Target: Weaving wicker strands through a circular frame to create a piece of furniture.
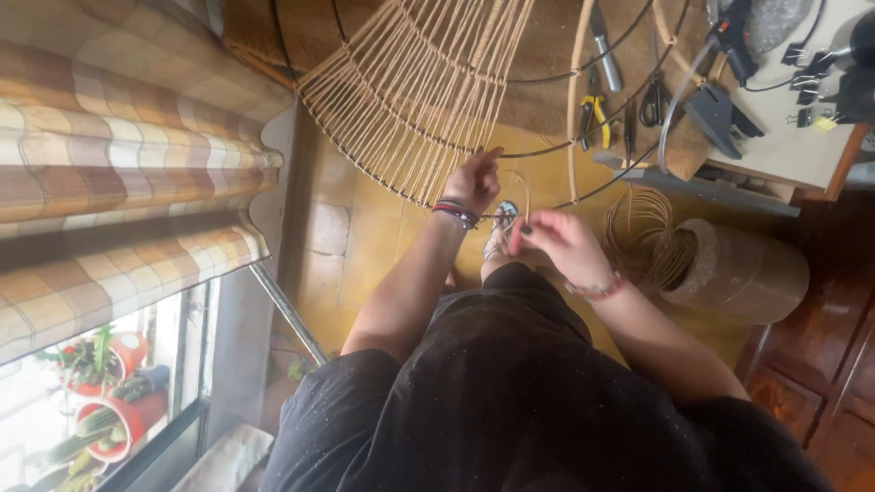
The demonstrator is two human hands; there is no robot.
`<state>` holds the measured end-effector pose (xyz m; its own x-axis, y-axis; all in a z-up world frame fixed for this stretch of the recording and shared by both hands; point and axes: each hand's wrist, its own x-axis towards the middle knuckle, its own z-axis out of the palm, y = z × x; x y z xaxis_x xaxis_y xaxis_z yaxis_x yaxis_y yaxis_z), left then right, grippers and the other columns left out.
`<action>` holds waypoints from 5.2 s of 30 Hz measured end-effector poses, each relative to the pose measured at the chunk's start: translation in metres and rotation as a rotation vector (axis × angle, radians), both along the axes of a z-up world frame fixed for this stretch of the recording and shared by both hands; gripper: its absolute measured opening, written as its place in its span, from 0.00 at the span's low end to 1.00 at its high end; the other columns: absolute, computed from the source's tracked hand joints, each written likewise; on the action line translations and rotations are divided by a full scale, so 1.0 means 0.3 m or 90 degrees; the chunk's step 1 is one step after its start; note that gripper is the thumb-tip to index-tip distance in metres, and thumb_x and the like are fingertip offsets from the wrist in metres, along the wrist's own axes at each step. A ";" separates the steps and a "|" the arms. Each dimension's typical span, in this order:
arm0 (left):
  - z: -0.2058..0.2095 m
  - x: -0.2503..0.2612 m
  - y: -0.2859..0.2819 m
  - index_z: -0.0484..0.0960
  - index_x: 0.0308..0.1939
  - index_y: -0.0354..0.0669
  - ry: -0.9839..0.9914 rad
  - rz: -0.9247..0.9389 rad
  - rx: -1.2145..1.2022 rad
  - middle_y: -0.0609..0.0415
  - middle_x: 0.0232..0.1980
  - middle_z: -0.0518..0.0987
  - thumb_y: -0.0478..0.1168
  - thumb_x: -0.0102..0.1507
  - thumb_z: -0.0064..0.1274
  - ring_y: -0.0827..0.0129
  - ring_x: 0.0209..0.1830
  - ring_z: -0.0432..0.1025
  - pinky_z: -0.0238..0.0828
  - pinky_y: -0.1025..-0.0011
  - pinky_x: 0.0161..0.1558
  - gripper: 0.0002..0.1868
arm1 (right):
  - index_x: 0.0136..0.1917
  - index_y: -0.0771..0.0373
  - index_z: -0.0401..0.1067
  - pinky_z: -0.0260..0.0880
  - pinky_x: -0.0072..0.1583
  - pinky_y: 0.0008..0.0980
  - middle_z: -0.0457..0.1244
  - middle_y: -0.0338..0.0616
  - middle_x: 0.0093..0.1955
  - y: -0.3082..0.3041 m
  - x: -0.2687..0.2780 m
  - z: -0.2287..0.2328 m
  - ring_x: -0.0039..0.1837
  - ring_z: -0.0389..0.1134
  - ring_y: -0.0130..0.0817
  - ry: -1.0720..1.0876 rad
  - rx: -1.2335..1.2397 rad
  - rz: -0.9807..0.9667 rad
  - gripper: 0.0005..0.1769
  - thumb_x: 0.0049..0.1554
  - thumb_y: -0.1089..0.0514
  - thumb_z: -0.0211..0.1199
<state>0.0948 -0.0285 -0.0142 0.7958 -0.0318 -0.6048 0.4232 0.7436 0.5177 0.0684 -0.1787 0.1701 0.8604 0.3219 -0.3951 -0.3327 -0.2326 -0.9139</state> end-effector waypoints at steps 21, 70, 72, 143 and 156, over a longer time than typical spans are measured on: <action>-0.287 -0.477 0.033 0.82 0.39 0.40 0.106 -0.154 0.134 0.57 0.19 0.61 0.45 0.71 0.36 0.80 0.09 0.52 0.50 0.84 0.09 0.19 | 0.48 0.52 0.82 0.75 0.60 0.45 0.73 0.48 0.51 -0.094 -0.404 -0.776 0.59 0.73 0.46 0.068 -0.636 0.553 0.15 0.58 0.48 0.56; -0.227 -0.444 0.097 0.83 0.40 0.58 -0.140 -0.671 0.861 0.57 0.41 0.86 0.59 0.57 0.59 0.54 0.46 0.81 0.80 0.58 0.48 0.15 | 0.59 0.57 0.72 0.63 0.41 0.25 0.68 0.42 0.46 -0.091 -0.267 -0.621 0.41 0.66 0.30 0.060 0.067 0.042 0.18 0.57 0.59 0.51; -0.173 -0.458 0.086 0.86 0.41 0.64 -0.143 -0.632 0.830 0.63 0.40 0.87 0.57 0.61 0.53 0.57 0.45 0.82 0.80 0.61 0.48 0.12 | 0.48 0.59 0.76 0.70 0.52 0.35 0.69 0.45 0.43 -0.132 -0.406 -0.676 0.47 0.70 0.40 -0.105 -0.049 0.186 0.09 0.58 0.63 0.55; -0.570 -0.428 -0.072 0.82 0.42 0.47 -0.076 -0.046 0.386 0.62 0.19 0.71 0.40 0.75 0.37 0.79 0.19 0.61 0.61 0.82 0.25 0.16 | 0.59 0.42 0.71 0.74 0.48 0.26 0.68 0.25 0.48 -0.231 -0.057 -0.828 0.48 0.71 0.27 -0.454 -0.484 0.286 0.22 0.52 0.61 0.60; -0.670 -0.454 -0.110 0.82 0.42 0.45 -0.227 0.068 0.371 0.63 0.21 0.73 0.40 0.75 0.37 0.83 0.19 0.61 0.59 0.85 0.25 0.16 | 0.48 0.53 0.76 0.73 0.43 0.30 0.71 0.35 0.40 -0.104 0.060 -1.063 0.41 0.71 0.34 -0.423 -0.197 0.275 0.16 0.53 0.70 0.57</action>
